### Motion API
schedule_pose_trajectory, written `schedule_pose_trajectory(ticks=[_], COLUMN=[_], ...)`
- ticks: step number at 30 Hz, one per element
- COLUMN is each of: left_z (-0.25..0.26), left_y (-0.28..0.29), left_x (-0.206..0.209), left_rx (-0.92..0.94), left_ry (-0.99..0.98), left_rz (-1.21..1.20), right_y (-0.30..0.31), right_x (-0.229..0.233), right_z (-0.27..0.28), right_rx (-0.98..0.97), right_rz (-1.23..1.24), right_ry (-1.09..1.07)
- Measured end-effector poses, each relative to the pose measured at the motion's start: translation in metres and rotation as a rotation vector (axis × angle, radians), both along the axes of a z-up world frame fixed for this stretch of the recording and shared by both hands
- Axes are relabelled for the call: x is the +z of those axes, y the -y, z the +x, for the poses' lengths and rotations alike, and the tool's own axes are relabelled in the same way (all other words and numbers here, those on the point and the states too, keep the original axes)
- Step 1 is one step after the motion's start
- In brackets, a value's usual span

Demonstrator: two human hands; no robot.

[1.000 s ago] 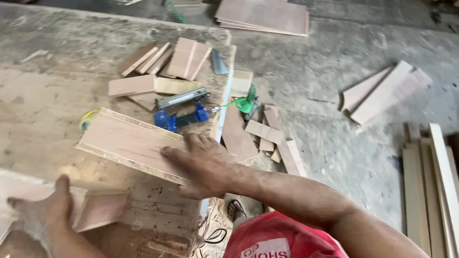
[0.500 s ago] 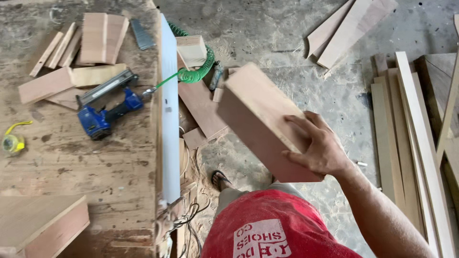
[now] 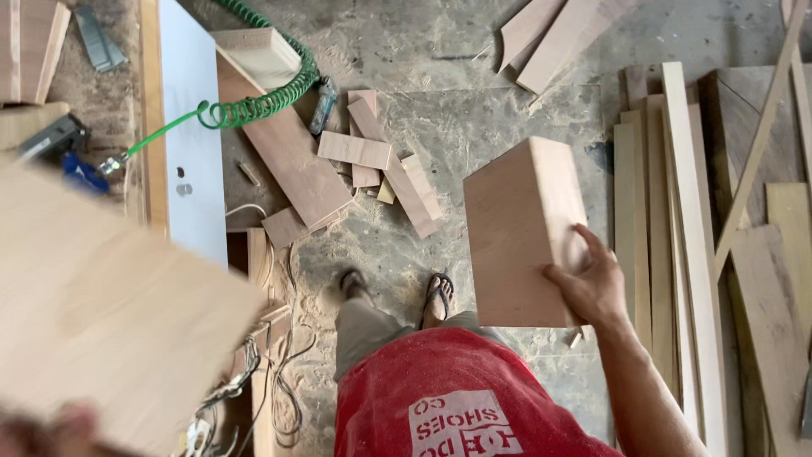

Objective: The person assembles small wooden boxes by aligning thin wooden strips with larger plywood panels on a workbench. They use a pneumatic nail gun to fasten the pieces together and occasionally use a hammer to adjust the fit of the wood.

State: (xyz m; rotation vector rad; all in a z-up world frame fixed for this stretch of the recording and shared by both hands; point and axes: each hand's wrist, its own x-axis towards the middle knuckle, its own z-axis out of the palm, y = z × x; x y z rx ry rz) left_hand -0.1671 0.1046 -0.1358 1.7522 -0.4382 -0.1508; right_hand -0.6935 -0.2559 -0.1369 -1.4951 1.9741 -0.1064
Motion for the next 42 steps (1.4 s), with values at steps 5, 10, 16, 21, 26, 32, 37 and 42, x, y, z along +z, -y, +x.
schedule_pose_trajectory(ticks=[5, 10, 16, 21, 26, 32, 37, 42], left_z=[-0.095, -0.135, -0.11, -0.064, -0.021, 0.011, 0.01, -0.009], left_y=[0.157, 0.255, 0.321, 0.362, 0.389, 0.412, 0.425, 0.452], left_x=[-0.006, 0.002, -0.014, 0.021, 0.028, -0.017, -0.044, -0.056], left_rx=[-0.081, -0.249, -0.469, -0.451, -0.301, -0.304, -0.376, -0.454], left_ry=[-0.383, -0.482, -0.558, -0.616, -0.589, -0.109, -0.215, -0.399], left_rz=[-0.196, 0.049, -0.031, 0.02, 0.129, 0.646, 0.831, 1.027], right_y=[0.044, 0.08, 0.128, 0.168, 0.208, 0.248, 0.259, 0.276], right_x=[-0.021, -0.022, -0.01, 0.003, 0.014, 0.092, 0.051, -0.03], right_z=[-0.032, 0.003, 0.096, 0.173, 0.226, 0.269, 0.296, 0.318], right_rx=[-0.349, -0.464, -0.443, -0.275, -0.14, 0.134, 0.261, 0.178], right_rz=[-0.063, 0.2, 0.388, 0.306, 0.274, 0.043, -0.024, 0.223], right_ry=[0.64, 1.409, 1.461, 1.418, 1.48, 0.71, 0.251, -0.026])
